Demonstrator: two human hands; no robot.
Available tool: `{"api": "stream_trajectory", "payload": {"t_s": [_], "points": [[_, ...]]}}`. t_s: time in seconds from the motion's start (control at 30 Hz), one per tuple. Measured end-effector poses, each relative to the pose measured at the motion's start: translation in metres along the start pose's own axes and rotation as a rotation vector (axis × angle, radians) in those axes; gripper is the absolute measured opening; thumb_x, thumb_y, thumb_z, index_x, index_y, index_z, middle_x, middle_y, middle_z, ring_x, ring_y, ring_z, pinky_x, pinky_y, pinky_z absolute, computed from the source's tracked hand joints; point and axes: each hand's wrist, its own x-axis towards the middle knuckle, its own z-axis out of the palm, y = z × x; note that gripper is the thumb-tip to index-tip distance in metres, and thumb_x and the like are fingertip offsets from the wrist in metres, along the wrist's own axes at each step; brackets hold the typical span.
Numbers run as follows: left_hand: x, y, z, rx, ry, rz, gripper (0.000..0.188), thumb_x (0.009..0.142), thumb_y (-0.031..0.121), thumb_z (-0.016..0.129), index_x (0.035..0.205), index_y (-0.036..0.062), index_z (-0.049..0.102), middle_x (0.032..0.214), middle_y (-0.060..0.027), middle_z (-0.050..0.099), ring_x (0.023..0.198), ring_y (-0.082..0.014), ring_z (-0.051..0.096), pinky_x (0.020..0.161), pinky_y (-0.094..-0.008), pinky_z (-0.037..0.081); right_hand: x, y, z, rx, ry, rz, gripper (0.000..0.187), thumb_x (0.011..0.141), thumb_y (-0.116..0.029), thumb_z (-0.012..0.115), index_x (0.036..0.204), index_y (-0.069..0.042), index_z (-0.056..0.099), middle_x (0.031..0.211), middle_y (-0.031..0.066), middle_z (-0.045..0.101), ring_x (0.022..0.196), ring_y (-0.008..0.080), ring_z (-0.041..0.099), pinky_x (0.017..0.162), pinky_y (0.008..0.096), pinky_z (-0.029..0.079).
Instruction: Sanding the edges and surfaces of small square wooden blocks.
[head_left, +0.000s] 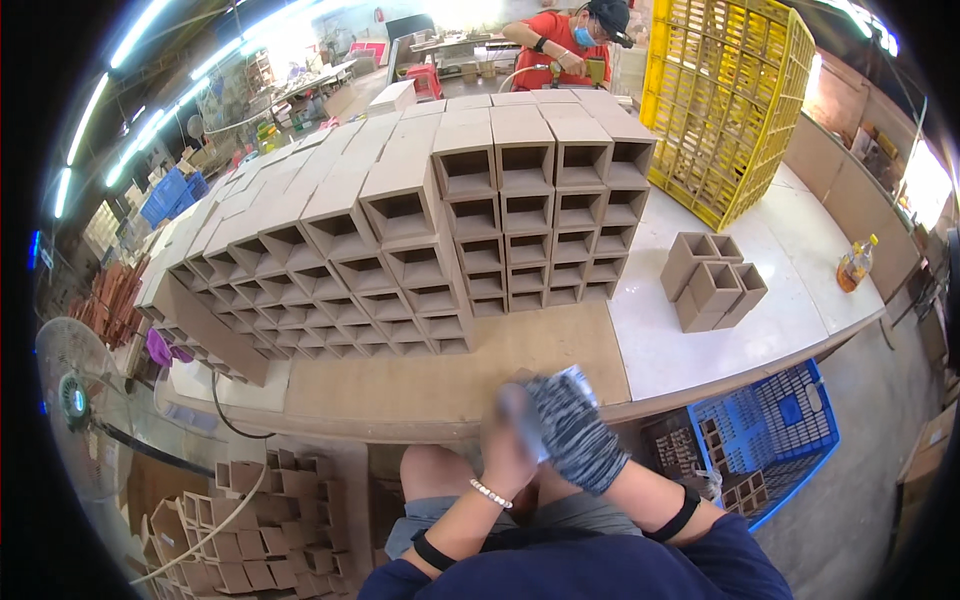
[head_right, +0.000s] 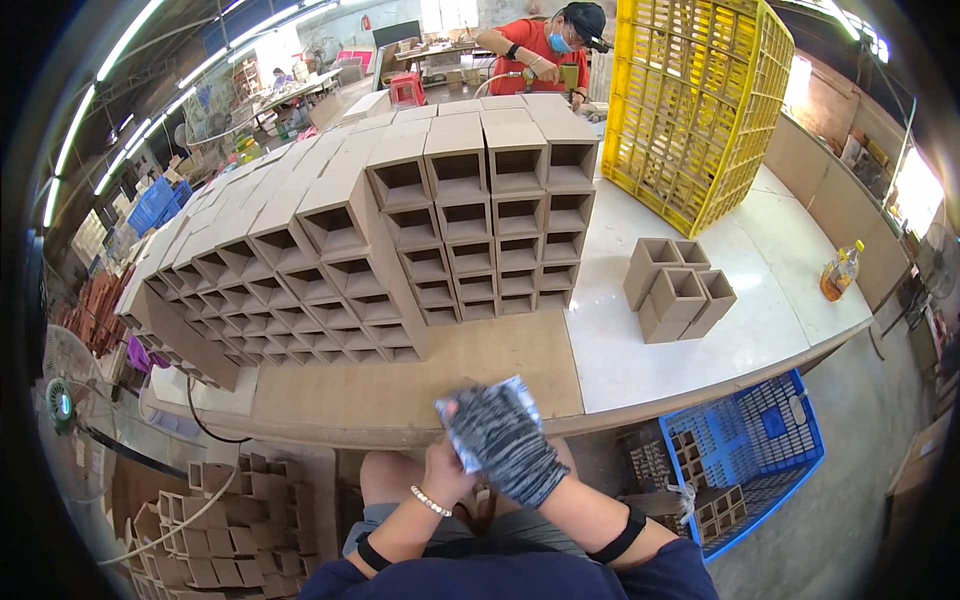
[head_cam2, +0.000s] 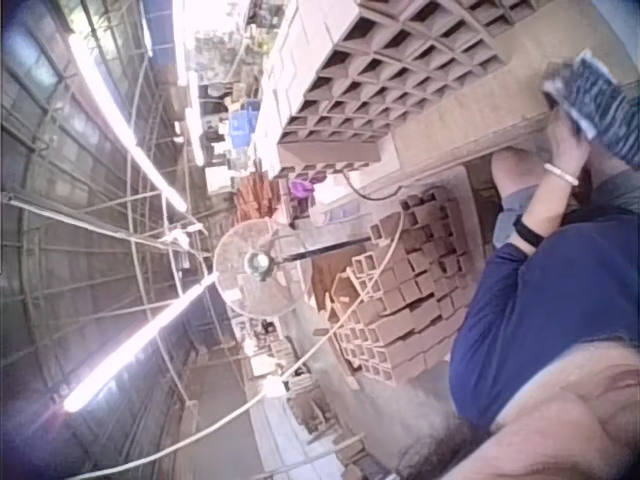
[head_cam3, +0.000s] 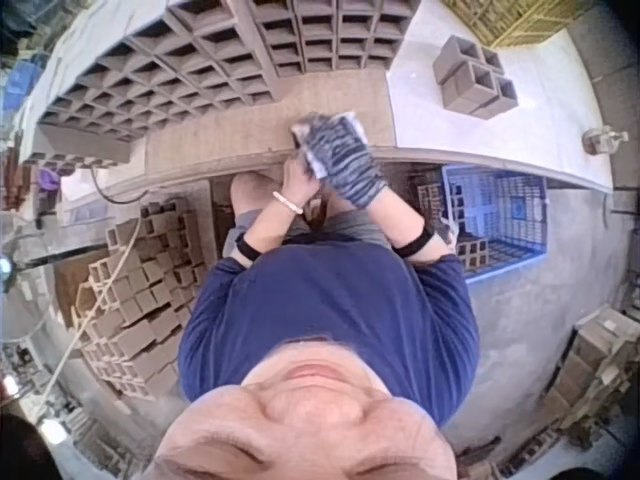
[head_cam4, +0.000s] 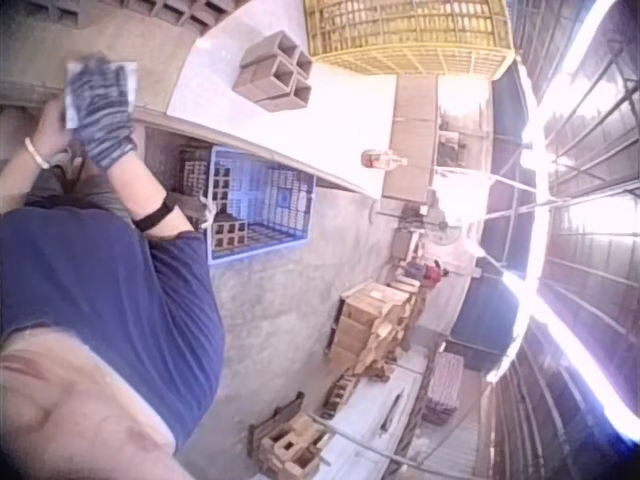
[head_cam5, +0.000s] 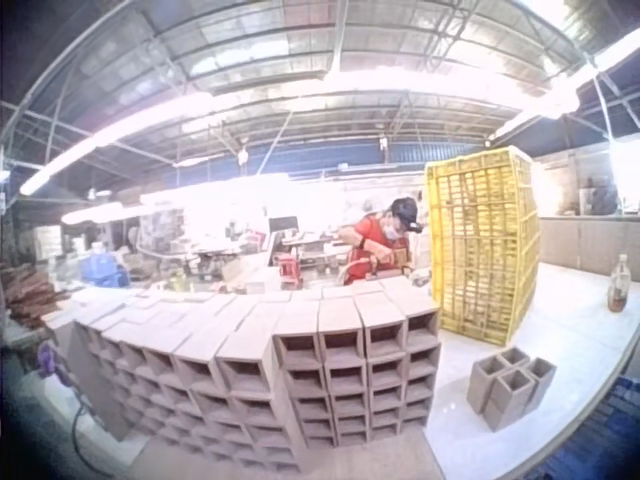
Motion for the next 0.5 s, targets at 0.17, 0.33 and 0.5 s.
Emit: {"api": "stream_trajectory", "payload": {"t_s": [0.17, 0.33, 0.5], "points": [[-0.003, 0.009, -0.003, -0.044, 0.051, -0.039, 0.015, 0.079, 0.014, 0.057, 0.088, 0.0041, 0.052, 0.071, -0.0145, 0.059, 0.065, -0.0320, 0.059, 0.056, -0.0370, 0.046, -0.029, 0.081, 0.045, -0.327, -0.070, 0.316, 0.037, 0.079, -0.020, 0.046, 0.113, -0.005, 0.049, 0.108, 0.0151, 0.054, 0.098, 0.0309, 0.051, 0.086, 0.0467, 0.037], [-0.016, -0.013, 0.005, -0.065, 0.051, -0.097, 0.025, 0.077, 0.015, 0.060, 0.099, 0.0060, 0.053, 0.076, -0.0134, 0.063, 0.070, -0.0289, 0.062, 0.061, -0.0353, 0.049, -0.003, 0.005, 0.010, -0.083, 0.152, -0.114, 0.027, 0.080, -0.018, 0.045, 0.101, -0.003, 0.053, 0.098, 0.0154, 0.057, 0.091, 0.0294, 0.054, 0.077, 0.0415, 0.041], [0.001, 0.008, -0.007, -0.151, -0.011, -0.118, 0.029, 0.075, 0.012, 0.060, 0.102, 0.0054, 0.052, 0.079, -0.0129, 0.063, 0.072, -0.0263, 0.063, 0.063, -0.0329, 0.049, -0.010, 0.058, 0.020, -0.303, 0.117, 0.144, 0.026, 0.080, -0.016, 0.044, 0.101, -0.002, 0.053, 0.100, 0.0155, 0.057, 0.091, 0.0293, 0.054, 0.080, 0.0399, 0.041]]}}
